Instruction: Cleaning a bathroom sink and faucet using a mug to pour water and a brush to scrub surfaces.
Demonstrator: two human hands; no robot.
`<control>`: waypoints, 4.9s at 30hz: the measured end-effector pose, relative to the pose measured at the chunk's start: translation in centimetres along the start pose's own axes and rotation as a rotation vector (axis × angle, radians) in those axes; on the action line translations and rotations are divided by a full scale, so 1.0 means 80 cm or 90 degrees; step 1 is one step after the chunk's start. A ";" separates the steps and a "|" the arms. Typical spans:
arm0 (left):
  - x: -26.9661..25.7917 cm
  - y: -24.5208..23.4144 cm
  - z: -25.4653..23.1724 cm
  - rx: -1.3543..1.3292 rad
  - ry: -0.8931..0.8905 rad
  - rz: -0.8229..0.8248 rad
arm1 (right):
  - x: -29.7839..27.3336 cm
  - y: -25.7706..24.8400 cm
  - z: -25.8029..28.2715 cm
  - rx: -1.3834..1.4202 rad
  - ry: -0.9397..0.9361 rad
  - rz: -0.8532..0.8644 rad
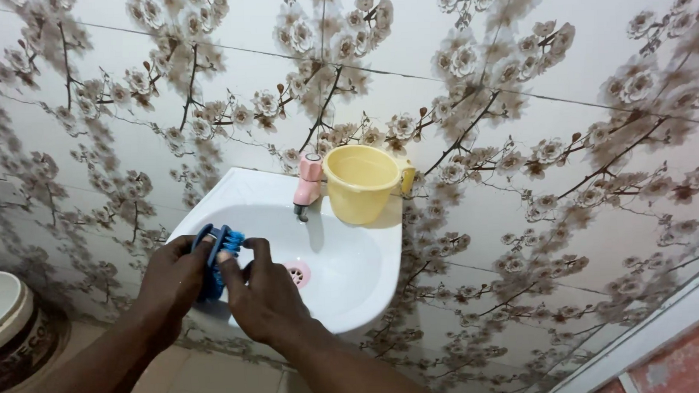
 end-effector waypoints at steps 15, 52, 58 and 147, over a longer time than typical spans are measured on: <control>-0.063 -0.039 0.012 0.006 -0.035 -0.217 | -0.012 -0.010 -0.003 -0.244 0.095 -0.075; -0.103 -0.052 0.115 -0.288 -0.339 -0.388 | 0.004 0.013 -0.004 -0.314 -0.002 -0.017; -0.099 -0.029 0.126 -0.338 -0.370 -0.379 | 0.004 0.011 -0.007 -0.354 -0.056 -0.049; -0.070 -0.056 0.125 -0.252 -0.355 -0.412 | 0.010 0.043 0.000 -0.489 -0.075 0.120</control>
Point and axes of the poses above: each hand's wrist, its own x-axis towards the middle knuckle, its own y-axis out of the palm, z = x × y, the point moved 10 cm from there along x, towards the middle knuckle, and after that the axes turned 8 degrees about x, right-handed, at the moved point
